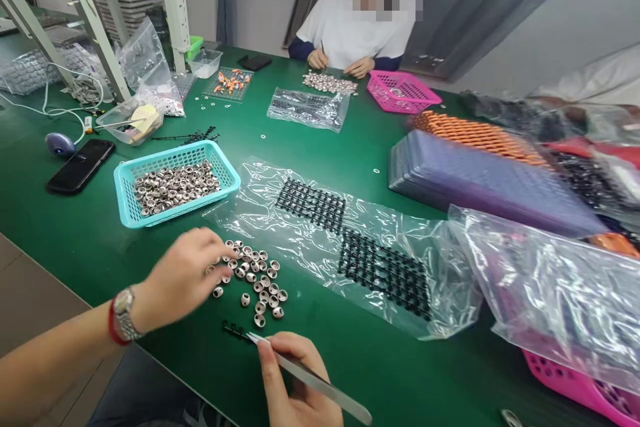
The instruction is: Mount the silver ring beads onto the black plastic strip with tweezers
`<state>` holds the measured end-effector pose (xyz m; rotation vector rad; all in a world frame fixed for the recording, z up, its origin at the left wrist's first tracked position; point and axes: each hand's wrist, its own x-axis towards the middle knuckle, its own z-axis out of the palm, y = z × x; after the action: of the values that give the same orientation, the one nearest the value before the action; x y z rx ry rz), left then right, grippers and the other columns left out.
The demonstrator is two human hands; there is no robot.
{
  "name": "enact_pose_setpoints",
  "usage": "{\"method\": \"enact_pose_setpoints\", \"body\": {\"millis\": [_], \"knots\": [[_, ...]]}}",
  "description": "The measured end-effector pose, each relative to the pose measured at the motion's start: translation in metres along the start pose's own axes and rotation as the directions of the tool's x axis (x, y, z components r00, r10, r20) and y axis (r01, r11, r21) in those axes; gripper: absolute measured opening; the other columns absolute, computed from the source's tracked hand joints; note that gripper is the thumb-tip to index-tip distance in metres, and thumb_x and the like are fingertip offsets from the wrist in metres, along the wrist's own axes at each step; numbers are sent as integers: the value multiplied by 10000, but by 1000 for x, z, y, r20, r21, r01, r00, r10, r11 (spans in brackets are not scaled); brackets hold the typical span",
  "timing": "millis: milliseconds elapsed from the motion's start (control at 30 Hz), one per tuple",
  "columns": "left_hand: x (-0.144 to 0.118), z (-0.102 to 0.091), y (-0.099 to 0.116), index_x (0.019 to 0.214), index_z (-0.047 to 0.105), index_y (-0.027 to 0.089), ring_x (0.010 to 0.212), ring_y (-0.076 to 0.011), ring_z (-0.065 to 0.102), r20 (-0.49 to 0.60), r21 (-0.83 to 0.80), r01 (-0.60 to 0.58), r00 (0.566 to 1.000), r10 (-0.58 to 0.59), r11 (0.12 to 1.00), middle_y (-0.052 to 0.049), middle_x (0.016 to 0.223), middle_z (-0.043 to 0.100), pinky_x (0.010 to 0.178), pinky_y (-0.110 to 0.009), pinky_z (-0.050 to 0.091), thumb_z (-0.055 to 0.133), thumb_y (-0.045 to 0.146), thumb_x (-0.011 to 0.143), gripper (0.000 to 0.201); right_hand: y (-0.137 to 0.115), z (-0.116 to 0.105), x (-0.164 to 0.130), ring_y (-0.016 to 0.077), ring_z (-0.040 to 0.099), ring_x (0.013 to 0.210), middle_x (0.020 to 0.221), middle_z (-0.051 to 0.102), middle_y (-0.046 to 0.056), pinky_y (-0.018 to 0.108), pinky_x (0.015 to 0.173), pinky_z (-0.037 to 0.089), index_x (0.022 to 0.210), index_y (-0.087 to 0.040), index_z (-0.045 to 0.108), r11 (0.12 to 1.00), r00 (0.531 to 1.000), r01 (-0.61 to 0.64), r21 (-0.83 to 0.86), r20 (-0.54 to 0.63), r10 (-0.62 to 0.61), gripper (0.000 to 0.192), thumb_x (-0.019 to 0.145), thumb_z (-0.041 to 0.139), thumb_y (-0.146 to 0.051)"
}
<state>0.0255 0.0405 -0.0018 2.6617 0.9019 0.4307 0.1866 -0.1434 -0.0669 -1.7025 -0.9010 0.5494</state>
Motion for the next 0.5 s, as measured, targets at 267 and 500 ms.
{"method": "enact_pose_setpoints", "body": {"millis": [267, 500], "knots": [[10, 32, 32, 848, 745, 124, 887, -282, 711, 261, -23, -112, 959, 114, 993, -106, 887, 744, 828, -373, 561, 812, 168, 918, 107, 6, 11, 0, 172, 657, 627, 769, 720, 46, 245, 552, 543, 826, -233, 742, 985, 988, -138, -99, 49, 143, 455, 884, 705, -683], [-20, 19, 34, 1065, 798, 138, 863, -203, 737, 240, -198, 29, 970, 20, 980, -82, 996, 742, 773, -275, 588, 676, 84, 939, 184, 19, 13, -1, 174, 696, 686, 811, 728, 46, 239, 606, 564, 867, -226, 739, 993, 992, -99, -61, 79, 103, 401, 920, 705, -622]]}}
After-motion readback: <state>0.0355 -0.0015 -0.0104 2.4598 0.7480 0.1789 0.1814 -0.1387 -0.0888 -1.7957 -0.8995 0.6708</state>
